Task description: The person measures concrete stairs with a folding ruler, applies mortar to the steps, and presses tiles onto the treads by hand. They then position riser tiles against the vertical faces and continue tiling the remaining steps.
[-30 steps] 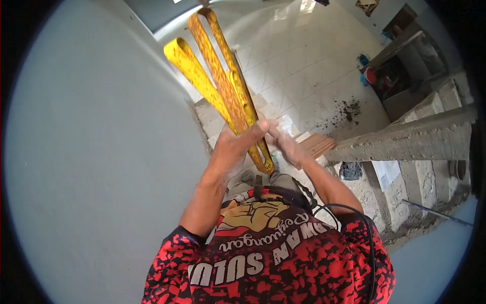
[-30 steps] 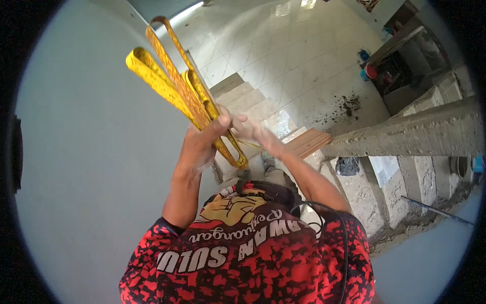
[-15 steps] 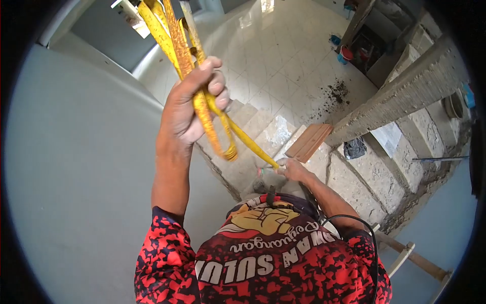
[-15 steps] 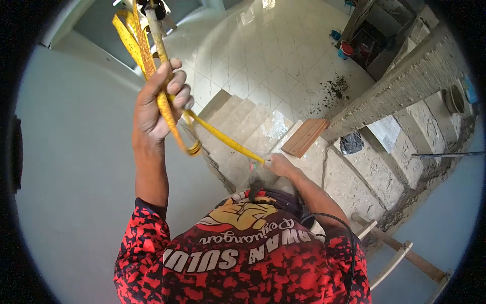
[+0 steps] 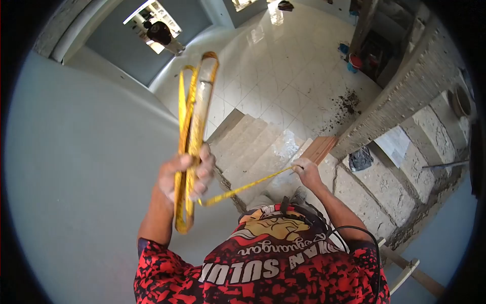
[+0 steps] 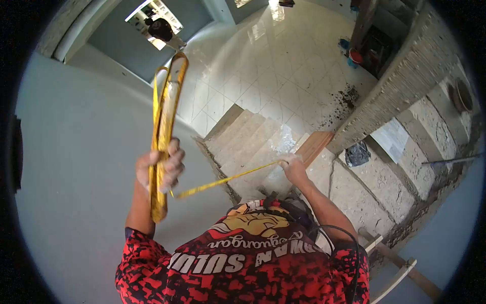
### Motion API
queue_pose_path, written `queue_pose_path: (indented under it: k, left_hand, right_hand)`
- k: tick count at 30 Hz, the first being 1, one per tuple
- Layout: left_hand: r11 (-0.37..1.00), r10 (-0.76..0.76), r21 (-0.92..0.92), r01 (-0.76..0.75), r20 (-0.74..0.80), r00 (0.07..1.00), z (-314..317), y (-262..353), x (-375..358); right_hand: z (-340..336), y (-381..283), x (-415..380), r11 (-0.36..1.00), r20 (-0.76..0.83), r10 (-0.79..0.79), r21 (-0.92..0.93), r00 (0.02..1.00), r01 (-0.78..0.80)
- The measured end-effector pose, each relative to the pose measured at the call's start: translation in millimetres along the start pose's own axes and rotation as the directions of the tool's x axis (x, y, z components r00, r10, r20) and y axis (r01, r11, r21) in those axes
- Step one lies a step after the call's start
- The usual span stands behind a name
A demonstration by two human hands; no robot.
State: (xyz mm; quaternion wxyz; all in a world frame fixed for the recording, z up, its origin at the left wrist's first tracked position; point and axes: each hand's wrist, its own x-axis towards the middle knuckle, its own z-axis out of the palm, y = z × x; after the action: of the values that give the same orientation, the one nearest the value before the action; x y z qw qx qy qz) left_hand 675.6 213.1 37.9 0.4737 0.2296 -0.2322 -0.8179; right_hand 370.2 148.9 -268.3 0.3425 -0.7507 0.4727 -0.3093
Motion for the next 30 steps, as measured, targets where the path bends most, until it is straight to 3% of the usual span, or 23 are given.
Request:
queue_pose_path:
  k: [2, 4, 8, 10, 11, 12, 13, 15, 17, 19, 21, 25, 26, 27, 29, 30]
  left_hand:
    - [0.996, -0.071, 0.054, 0.072, -0.018, 0.997, 5.2, -24.7, 9.5]
    - [0.975, -0.221, -0.072, 0.211, -0.185, 0.958, -10.7, -42.3, 18.7]
    - [0.913, -0.391, -0.188, 0.363, -0.148, 0.908, -68.6, -73.6, 54.6]
    - [0.892, -0.446, -0.122, 0.434, -0.088, 0.891, -87.0, -86.9, 75.6]
    - [0.883, -0.465, -0.110, 0.456, -0.072, 0.883, -87.6, -91.9, 82.6]
    - [0.876, -0.444, 0.095, 0.473, -0.228, 0.867, -84.2, -97.0, 90.0]
    - [0.823, -0.375, 0.293, 0.487, -0.364, 0.853, -81.4, -101.1, 95.6]
    - [0.807, -0.412, 0.314, 0.500, -0.307, 0.858, -84.8, -104.3, 102.0]
    - [0.715, -0.592, 0.270, 0.645, -0.258, 0.764, -97.2, -107.9, 100.5]
    - [0.751, -0.554, 0.304, 0.586, -0.193, 0.810, -93.6, -110.1, 90.6]
    - [0.743, -0.630, 0.203, 0.638, -0.113, 0.769, -99.5, -108.8, 83.2]
    - [0.699, -0.681, 0.224, 0.679, -0.080, 0.728, -122.1, -97.6, 75.4]
    - [0.639, -0.756, 0.198, 0.743, -0.012, 0.654, -152.8, -103.8, 74.4]
    - [0.677, -0.722, 0.177, 0.714, -0.024, 0.691, -155.9, -99.7, 71.0]
    - [0.618, -0.773, 0.202, 0.760, -0.023, 0.635, -157.4, -95.7, 65.5]
    - [0.640, -0.748, 0.156, 0.752, -0.094, 0.657, -159.8, -97.3, 60.4]
  right_hand:
    - [-16.6, -7.4, 3.2, 0.993, -0.109, -0.106, -0.065, 0.988, 0.099]
    - [-26.1, -21.0, 4.0, 0.997, -0.165, -0.080, -0.004, 0.983, 0.081]
    - [-42.2, -46.1, 5.1, 0.989, -0.269, -0.088, 0.088, 0.959, 0.116]
    - [-48.3, -56.6, 10.8, 0.987, -0.296, -0.064, 0.125, 0.953, 0.105]
    - [-52.9, -61.1, 15.8, 0.983, -0.336, -0.171, 0.006, 0.926, 0.184]
    - [-56.4, -64.4, 20.9, 0.960, -0.358, -0.278, -0.121, 0.891, 0.251]
    - [-58.2, -66.4, 25.4, 0.961, -0.370, -0.273, -0.141, 0.888, 0.237]
    - [-60.5, -70.1, 38.1, 0.959, -0.408, -0.282, -0.130, 0.869, 0.250]
    - [-62.9, -73.2, 47.7, 0.970, -0.400, -0.235, -0.153, 0.886, 0.188]
    - [-62.8, -67.9, 60.7, 0.959, -0.442, -0.270, -0.207, 0.855, 0.196]
    - [-61.5, -67.3, 65.5, 0.961, -0.434, -0.253, -0.214, 0.865, 0.173]
    - [-42.8, -59.2, 65.9, 0.949, -0.385, -0.254, -0.274, 0.887, 0.153]
    - [-36.8, -61.2, 65.6, 0.953, -0.379, -0.237, -0.270, 0.894, 0.138]
    - [-34.9, -61.3, 64.6, 0.955, -0.374, -0.217, -0.273, 0.902, 0.117]
    - [-28.0, -56.9, 57.8, 0.951, -0.363, -0.217, -0.290, 0.906, 0.112]
    - [-25.4, -56.9, 53.1, 0.954, -0.340, -0.187, -0.287, 0.922, 0.088]
